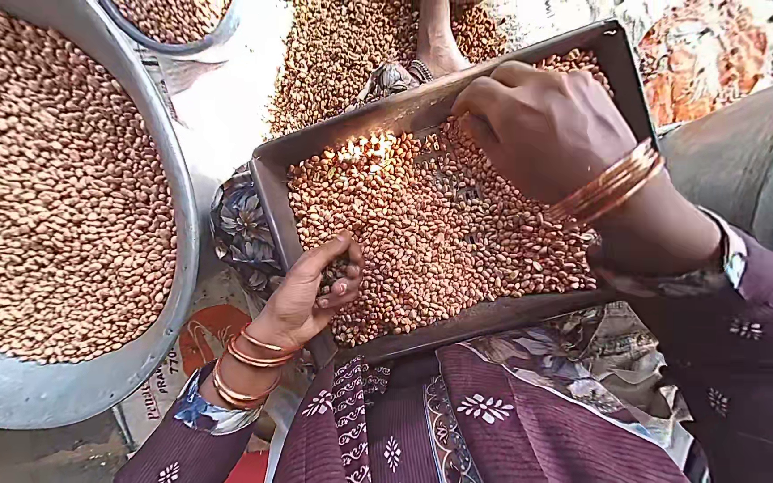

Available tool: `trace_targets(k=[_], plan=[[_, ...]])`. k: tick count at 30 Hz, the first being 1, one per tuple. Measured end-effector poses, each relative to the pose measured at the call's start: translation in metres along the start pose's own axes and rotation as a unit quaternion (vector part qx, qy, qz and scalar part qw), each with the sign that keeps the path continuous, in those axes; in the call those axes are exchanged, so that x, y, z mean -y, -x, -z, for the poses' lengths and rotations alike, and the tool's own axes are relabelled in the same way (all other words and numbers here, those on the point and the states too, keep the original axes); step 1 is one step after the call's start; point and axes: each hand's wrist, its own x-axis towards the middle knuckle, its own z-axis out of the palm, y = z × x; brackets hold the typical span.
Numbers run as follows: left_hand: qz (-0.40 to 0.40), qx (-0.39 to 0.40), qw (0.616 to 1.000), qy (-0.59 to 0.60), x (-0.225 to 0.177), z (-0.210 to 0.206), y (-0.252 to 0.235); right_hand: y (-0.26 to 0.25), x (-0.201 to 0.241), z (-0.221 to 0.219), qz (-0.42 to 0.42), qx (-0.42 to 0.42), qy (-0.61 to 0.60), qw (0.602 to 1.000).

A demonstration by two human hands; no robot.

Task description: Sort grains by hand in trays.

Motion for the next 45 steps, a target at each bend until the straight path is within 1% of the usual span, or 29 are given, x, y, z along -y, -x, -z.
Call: trace_targets(k=[2,3,4,5,6,7,8,9,10,12,13,15,16,17,19,20,21,22,24,25,26,28,30,33,35,38,40,43,45], plan=[[-0.03,-0.054,0.996,0.062,-0.013,-0.003,-0.001,-0.018,-0.013,-0.005,-0.133,0.085,0.052,0.986],[-0.046,-0.067,0.992,0.094,-0.02,-0.004,-0.002,-0.026,-0.013,-0.014,-0.169,0.126,0.064,0.975],[-0.065,-0.065,0.988,0.124,-0.027,-0.004,-0.004,-0.032,-0.007,-0.025,-0.178,0.161,0.061,0.969],[-0.082,-0.054,0.984,0.152,-0.032,-0.006,-0.005,-0.034,0.001,-0.034,-0.152,0.186,0.036,0.97],[-0.098,-0.034,0.979,0.173,-0.036,-0.007,-0.006,-0.034,0.005,-0.04,-0.087,0.191,-0.018,0.978],[-0.111,-0.016,0.977,0.178,-0.041,-0.009,-0.008,-0.034,0.004,-0.044,-0.01,0.171,-0.102,0.98],[-0.122,0.0,0.977,0.173,-0.044,-0.01,-0.01,-0.035,0.001,-0.046,0.06,0.142,-0.187,0.97],[-0.134,0.011,0.977,0.163,-0.046,-0.009,-0.011,-0.035,0.0,-0.043,0.101,0.103,-0.23,0.962],[-0.146,0.02,0.978,0.151,-0.048,-0.008,-0.011,-0.033,-0.002,-0.037,0.111,0.059,-0.232,0.965],[-0.172,0.02,0.98,0.1,-0.052,-0.004,-0.009,-0.022,-0.008,-0.02,0.043,0.016,-0.136,0.99],[-0.183,0.008,0.981,0.07,-0.054,-0.002,-0.008,-0.017,-0.01,-0.015,-0.02,0.043,-0.067,0.997],[-0.203,-0.016,0.979,0.023,-0.057,0.001,-0.008,-0.01,-0.007,-0.018,-0.151,0.171,0.028,0.973],[-0.211,-0.025,0.977,0.001,-0.057,0.002,-0.01,-0.006,-0.002,-0.025,-0.173,0.237,0.035,0.955],[-0.218,-0.035,0.975,-0.02,-0.056,0.004,-0.013,0.0,0.004,-0.032,-0.146,0.283,0.015,0.948],[-0.233,-0.06,0.968,-0.074,-0.051,0.006,-0.021,0.01,0.011,-0.041,0.009,0.312,-0.116,0.943],[-0.242,-0.068,0.962,-0.11,-0.047,0.007,-0.024,0.012,0.012,-0.043,0.098,0.295,-0.205,0.928],[-0.252,-0.074,0.953,-0.15,-0.044,0.007,-0.026,0.011,0.014,-0.044,0.157,0.256,-0.281,0.911],[-0.265,-0.074,0.941,-0.196,-0.042,0.006,-0.028,0.007,0.016,-0.041,0.183,0.207,-0.315,0.908],[-0.297,-0.083,0.898,-0.315,-0.041,0.004,-0.032,-0.007,0.014,-0.034,0.172,0.089,-0.265,0.944],[-0.315,-0.094,0.86,-0.39,-0.042,0.002,-0.036,-0.017,0.011,-0.036,0.156,0.046,-0.226,0.96],[-0.331,-0.111,0.811,-0.469,-0.044,0.001,-0.039,-0.027,0.009,-0.04,0.149,0.014,-0.195,0.969],[-0.344,-0.132,0.706,-0.604,-0.046,-0.004,-0.043,-0.041,0.009,-0.051,0.156,0.011,-0.177,0.972],[-0.369,-0.118,0.644,-0.66,-0.042,-0.006,-0.048,-0.05,0.015,-0.065,0.172,0.03,-0.179,0.968],[-0.39,-0.081,0.601,-0.692,-0.034,-0.008,-0.055,-0.058,0.023,-0.079,0.183,0.029,-0.154,0.971],[-0.39,-0.066,0.57,-0.72,-0.03,-0.008,-0.061,-0.061,0.023,-0.073,0.166,0.06,-0.154,0.972],[-0.384,-0.074,0.518,-0.761,-0.024,-0.002,-0.075,-0.061,0.008,-0.061,0.145,0.044,-0.186,0.971],[-0.379,-0.087,0.496,-0.777,-0.023,-0.001,-0.077,-0.058,-0.005,-0.053,0.123,0.035,-0.188,0.974],[-0.379,-0.09,0.492,-0.778,-0.023,-0.002,-0.077,-0.054,-0.02,-0.053,0.129,0.049,-0.184,0.973],[-0.388,-0.081,0.527,-0.752,-0.026,-0.004,-0.077,-0.051,-0.02,-0.059,0.141,0.065,-0.194,0.969]])
